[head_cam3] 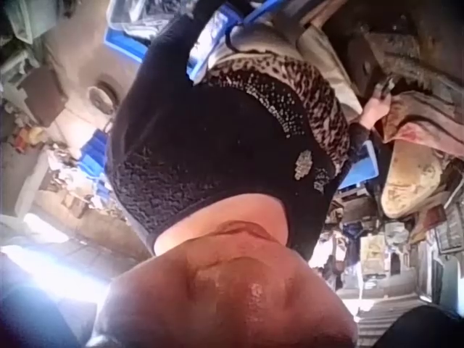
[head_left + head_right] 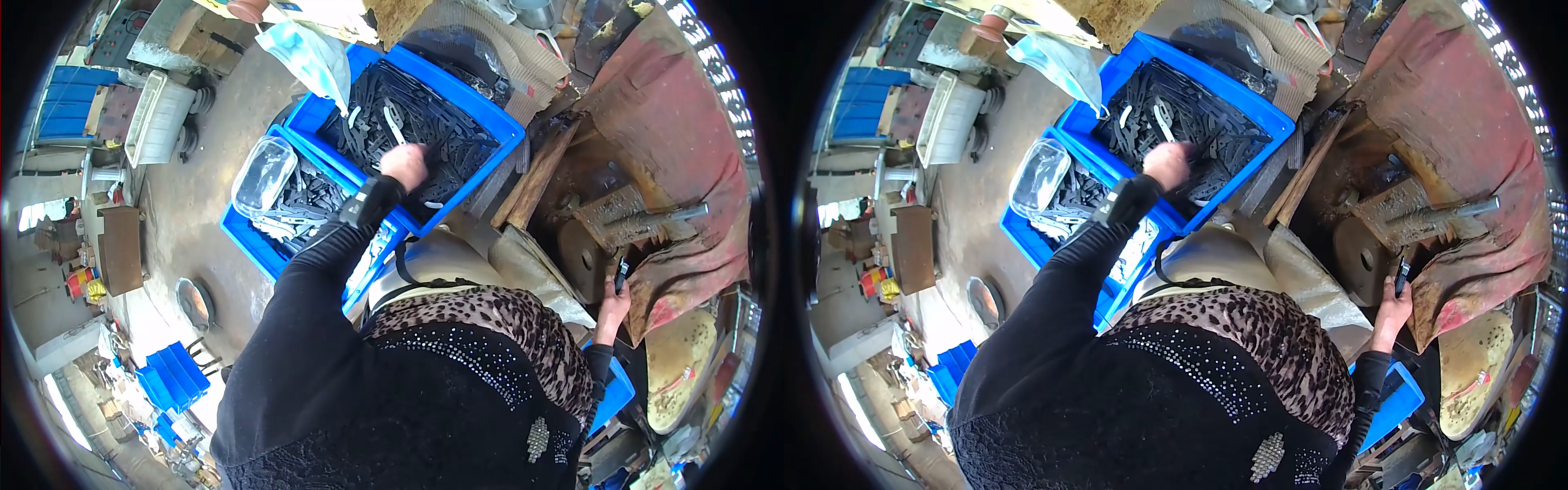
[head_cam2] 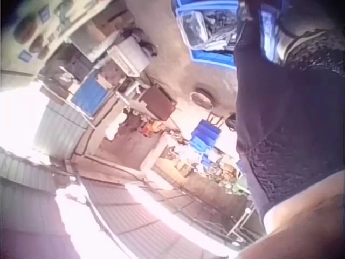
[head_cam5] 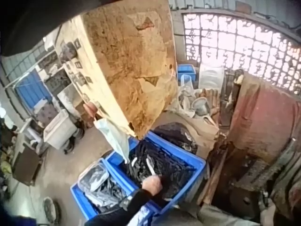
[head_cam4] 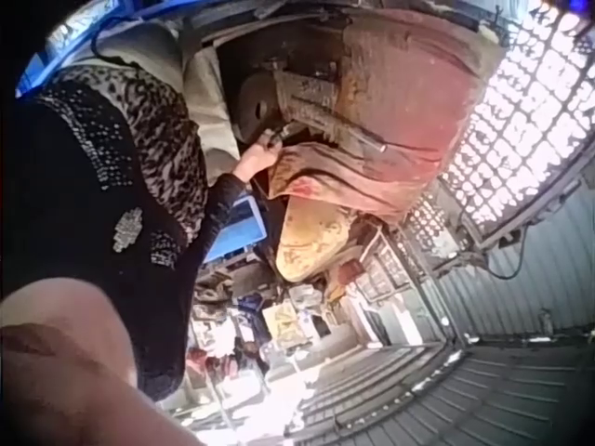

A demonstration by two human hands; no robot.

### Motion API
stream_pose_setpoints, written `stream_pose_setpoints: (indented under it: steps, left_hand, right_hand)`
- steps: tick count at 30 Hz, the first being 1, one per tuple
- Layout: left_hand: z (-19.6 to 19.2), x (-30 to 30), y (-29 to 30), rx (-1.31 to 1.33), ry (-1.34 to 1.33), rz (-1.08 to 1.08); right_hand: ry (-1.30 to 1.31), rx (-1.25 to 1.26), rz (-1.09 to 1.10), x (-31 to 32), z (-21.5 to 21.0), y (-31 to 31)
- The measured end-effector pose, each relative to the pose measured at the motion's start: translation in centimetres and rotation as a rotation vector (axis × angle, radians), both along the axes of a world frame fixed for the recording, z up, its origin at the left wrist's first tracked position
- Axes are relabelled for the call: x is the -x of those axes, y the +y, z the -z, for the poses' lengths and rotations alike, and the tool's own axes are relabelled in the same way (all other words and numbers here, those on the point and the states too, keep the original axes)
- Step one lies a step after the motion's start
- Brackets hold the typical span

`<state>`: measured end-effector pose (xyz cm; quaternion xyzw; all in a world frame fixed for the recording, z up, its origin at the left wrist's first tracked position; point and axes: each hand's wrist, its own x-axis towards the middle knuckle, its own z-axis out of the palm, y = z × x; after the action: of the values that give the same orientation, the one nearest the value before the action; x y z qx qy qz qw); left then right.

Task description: The person picks up metal pieces from a blue bin, places them into a grinding machine, and moves a lever. After grinding, the person dips the pieces into a container of liquid and places them into a separate blue bin.

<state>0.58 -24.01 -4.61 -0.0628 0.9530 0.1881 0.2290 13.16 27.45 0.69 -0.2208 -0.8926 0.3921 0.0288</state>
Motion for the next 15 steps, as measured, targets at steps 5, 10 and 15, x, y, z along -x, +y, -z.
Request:
stream_pose_setpoints:
  steps: [5, 10, 15]
  left_hand:
    - [2.8, 2.2, -7.0, 0.187, 0.266, -0.074]
    - [4.7, 3.5, -9.1, 0.257, 0.605, 0.302]
    - [4.2, 3.5, -8.1, 0.359, 0.615, 0.463]
  right_hand:
    - [0.022, -0.012, -0.014, 0.1, 0.1, 0.0]
    - [0.028, -0.042, -0.009, 0.1, -0.4, -0.4]
    - [0.025, -0.020, -0.008, 0.0, -0.5, -0.6]
